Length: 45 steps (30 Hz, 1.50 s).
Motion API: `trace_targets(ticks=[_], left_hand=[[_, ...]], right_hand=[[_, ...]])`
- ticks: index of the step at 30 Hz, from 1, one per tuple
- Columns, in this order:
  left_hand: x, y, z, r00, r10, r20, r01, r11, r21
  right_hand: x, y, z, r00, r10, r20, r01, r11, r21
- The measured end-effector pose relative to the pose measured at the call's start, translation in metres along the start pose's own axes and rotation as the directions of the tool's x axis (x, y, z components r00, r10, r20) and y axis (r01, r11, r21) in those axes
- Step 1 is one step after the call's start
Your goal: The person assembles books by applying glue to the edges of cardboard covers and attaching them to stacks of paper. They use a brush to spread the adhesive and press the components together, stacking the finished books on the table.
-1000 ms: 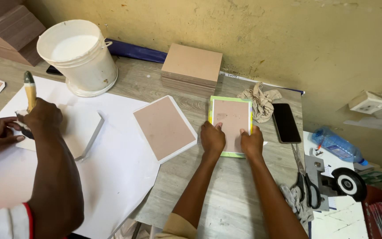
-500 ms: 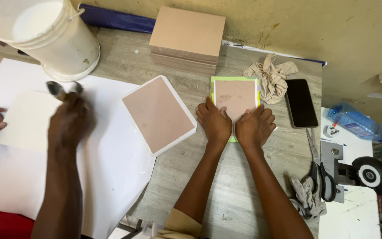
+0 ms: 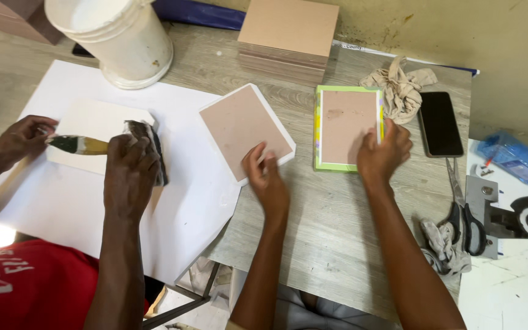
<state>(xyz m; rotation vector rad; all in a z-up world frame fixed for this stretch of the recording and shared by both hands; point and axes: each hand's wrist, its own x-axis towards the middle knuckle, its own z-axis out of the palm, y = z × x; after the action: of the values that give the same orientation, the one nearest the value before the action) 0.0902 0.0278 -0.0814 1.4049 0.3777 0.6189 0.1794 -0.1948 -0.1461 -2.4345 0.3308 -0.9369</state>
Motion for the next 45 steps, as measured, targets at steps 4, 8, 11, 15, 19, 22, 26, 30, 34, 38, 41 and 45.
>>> trace_targets(ticks=[4,8,11,15,19,22,26,30,34,38,41,45], left_hand=[[0.016,-0.003,-0.078,0.977,-0.064,-0.204,0.083,0.993,0.087],[0.045,0.031,-0.090,0.824,-0.487,-0.290,0.451,0.873,-0.184],[0.063,0.053,-0.089,0.693,-0.669,-0.268,0.580,0.738,-0.345],[0.079,0.049,-0.090,0.641,-0.744,-0.190,0.627,0.650,-0.430],[0.109,0.010,-0.075,0.674,-0.738,0.039,0.681,0.600,-0.419],[0.122,-0.018,-0.059,0.806,-0.534,0.257,0.528,0.844,0.097],[0.102,-0.009,-0.069,0.840,-0.512,0.180,0.529,0.846,-0.062],[0.030,0.028,-0.121,0.829,-0.552,0.090,0.558,0.804,-0.207],[-0.056,0.009,-0.159,0.777,-0.595,0.206,0.630,0.738,-0.243],[-0.119,-0.010,-0.180,0.622,-0.708,0.333,0.782,0.575,-0.238],[-0.135,-0.026,-0.198,0.524,-0.738,0.425,0.850,0.484,-0.208],[-0.106,-0.041,-0.221,0.568,-0.640,0.517,0.805,0.562,-0.190]], right_hand=[[-0.056,-0.035,-0.089,0.999,0.038,-0.003,-0.035,0.949,0.313],[-0.130,-0.061,-0.171,0.877,0.324,0.355,-0.458,0.788,0.412],[-0.180,-0.055,-0.209,0.697,0.467,0.544,-0.681,0.668,0.299],[-0.240,-0.020,-0.232,0.574,0.532,0.622,-0.781,0.585,0.219],[-0.282,0.014,-0.217,0.668,0.535,0.517,-0.744,0.480,0.465],[-0.275,0.019,-0.219,0.687,0.454,0.567,-0.724,0.489,0.487],[-0.256,0.018,-0.221,0.611,0.468,0.639,-0.773,0.527,0.353],[-0.223,0.007,-0.236,0.553,0.378,0.743,-0.795,0.506,0.334],[-0.152,-0.025,-0.243,0.476,0.161,0.865,-0.730,0.621,0.286],[-0.100,-0.074,-0.236,0.254,0.068,0.965,-0.694,0.708,0.133],[-0.095,-0.078,-0.213,0.164,0.098,0.982,-0.647,0.762,0.032],[-0.082,-0.062,-0.202,0.070,0.028,0.997,-0.705,0.708,0.030]])
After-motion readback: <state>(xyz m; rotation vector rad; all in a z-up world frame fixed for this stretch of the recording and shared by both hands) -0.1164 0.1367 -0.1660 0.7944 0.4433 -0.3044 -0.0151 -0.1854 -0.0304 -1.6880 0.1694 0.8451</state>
